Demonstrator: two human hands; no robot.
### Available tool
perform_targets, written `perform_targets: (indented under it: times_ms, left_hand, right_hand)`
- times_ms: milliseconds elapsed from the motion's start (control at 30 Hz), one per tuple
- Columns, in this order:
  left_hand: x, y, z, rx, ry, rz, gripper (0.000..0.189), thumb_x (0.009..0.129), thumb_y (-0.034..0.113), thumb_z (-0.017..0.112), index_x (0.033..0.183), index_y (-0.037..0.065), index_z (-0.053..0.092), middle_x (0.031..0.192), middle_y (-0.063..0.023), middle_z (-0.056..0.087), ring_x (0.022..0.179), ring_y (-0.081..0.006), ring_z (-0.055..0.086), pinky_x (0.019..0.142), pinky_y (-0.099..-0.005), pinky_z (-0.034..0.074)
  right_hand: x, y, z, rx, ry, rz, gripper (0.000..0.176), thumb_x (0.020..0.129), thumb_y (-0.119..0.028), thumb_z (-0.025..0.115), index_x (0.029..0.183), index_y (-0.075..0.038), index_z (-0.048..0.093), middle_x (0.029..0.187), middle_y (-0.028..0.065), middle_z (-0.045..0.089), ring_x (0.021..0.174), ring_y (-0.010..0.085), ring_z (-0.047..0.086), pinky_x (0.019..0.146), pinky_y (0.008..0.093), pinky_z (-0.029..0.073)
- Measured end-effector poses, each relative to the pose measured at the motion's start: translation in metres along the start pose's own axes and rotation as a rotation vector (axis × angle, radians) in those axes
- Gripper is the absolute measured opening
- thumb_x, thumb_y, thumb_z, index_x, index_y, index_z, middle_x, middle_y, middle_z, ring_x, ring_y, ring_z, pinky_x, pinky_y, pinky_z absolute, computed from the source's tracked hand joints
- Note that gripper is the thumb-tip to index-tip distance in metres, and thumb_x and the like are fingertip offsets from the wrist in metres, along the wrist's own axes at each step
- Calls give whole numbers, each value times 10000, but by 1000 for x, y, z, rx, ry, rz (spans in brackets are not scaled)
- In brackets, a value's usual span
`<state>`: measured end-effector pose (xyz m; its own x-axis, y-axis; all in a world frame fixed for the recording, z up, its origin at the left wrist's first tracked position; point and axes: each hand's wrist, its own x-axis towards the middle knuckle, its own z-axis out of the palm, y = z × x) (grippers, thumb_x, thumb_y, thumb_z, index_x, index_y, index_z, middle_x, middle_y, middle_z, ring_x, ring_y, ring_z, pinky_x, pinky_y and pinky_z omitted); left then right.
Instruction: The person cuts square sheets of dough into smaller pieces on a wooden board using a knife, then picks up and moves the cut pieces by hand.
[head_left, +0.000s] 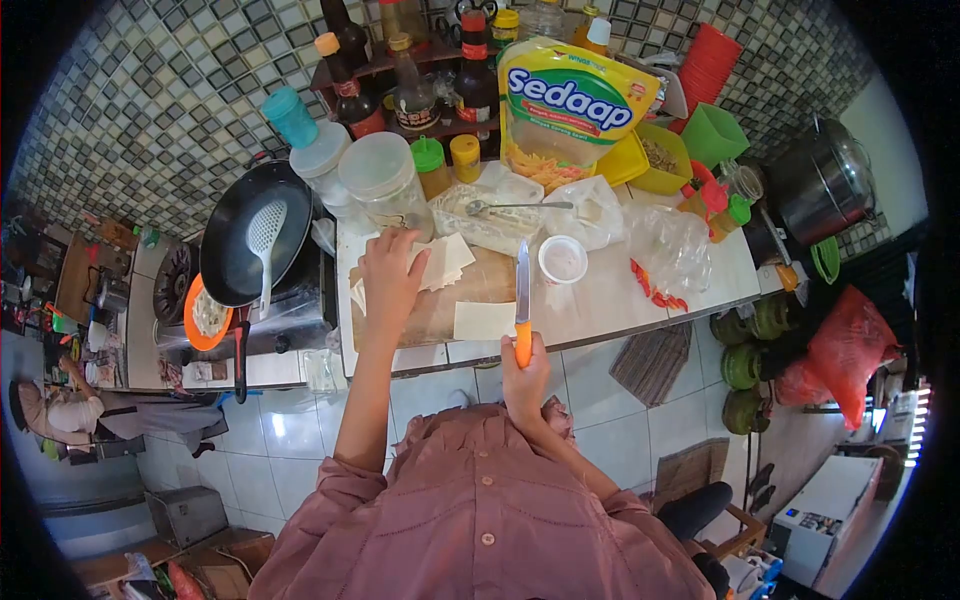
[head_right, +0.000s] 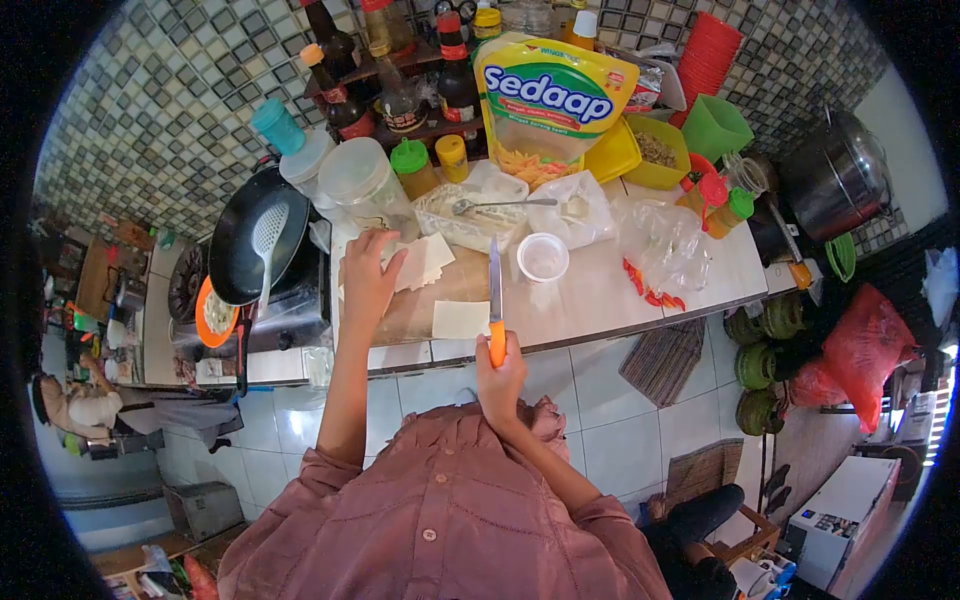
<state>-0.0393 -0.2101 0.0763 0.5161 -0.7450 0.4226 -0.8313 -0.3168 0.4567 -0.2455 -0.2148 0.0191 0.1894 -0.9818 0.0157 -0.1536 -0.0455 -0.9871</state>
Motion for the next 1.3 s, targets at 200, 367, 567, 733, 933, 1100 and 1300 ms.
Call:
perform_targets:
  times_ms: [200,367,567,733,933,1100,1300]
  left_hand:
    - [-46,22,-7,-210,-125,113,288,790,143,628,1060,51,591,1081,-128,588,970,-316,546,834,-414,420]
    - [-87,29,6,-182,-184,124,395,795,111,622,1164,-5,540,1203,-143,544,1167,-298,483,945,-410,395]
    - [-105,24,-2,-98,-201,99,398,825,69,583,1212,1,518,1268,-149,508,1219,-301,443,1000,-425,360]
    - [-116,19,-8,-200,-121,-27,357,864,33,520,1220,3,522,1274,-165,509,1219,-324,451,998,-386,377]
    - [-116,21,-9,-232,-39,-111,342,884,33,490,1224,13,524,1244,-199,523,1197,-329,475,965,-376,410]
    - [-113,23,6,-222,-69,-68,378,871,37,499,1246,-9,490,1261,-185,511,1194,-331,469,988,-409,381]
    - [-100,33,30,-113,-94,59,401,874,71,508,1261,-25,457,1315,-187,460,1220,-315,442,1027,-456,330]
  right_hand:
    - [18,-4,16,-67,55,-35,169,852,-158,620,872,-16,531,617,68,501,556,108,438,527,281,397]
    - [7,-2,2,-170,-19,-60,199,888,-214,568,878,-22,515,581,108,510,500,208,495,502,335,411]
    - [-20,-2,-21,-543,-224,-123,223,917,-252,485,935,-30,473,554,180,561,493,372,563,455,459,427]
    - [-24,-4,-21,-688,-294,-124,248,918,-277,465,956,-32,452,560,188,574,490,380,573,442,476,447]
    - [-27,-7,-15,-699,-330,-114,224,922,-258,459,957,-37,455,541,206,554,487,399,561,438,494,425]
    - [-28,-6,-13,-724,-350,-118,227,923,-247,456,981,-29,430,527,193,548,474,392,559,429,492,426]
    - [-28,-1,-10,-783,-351,-146,239,927,-273,444,960,-38,425,498,162,558,450,357,577,411,469,449]
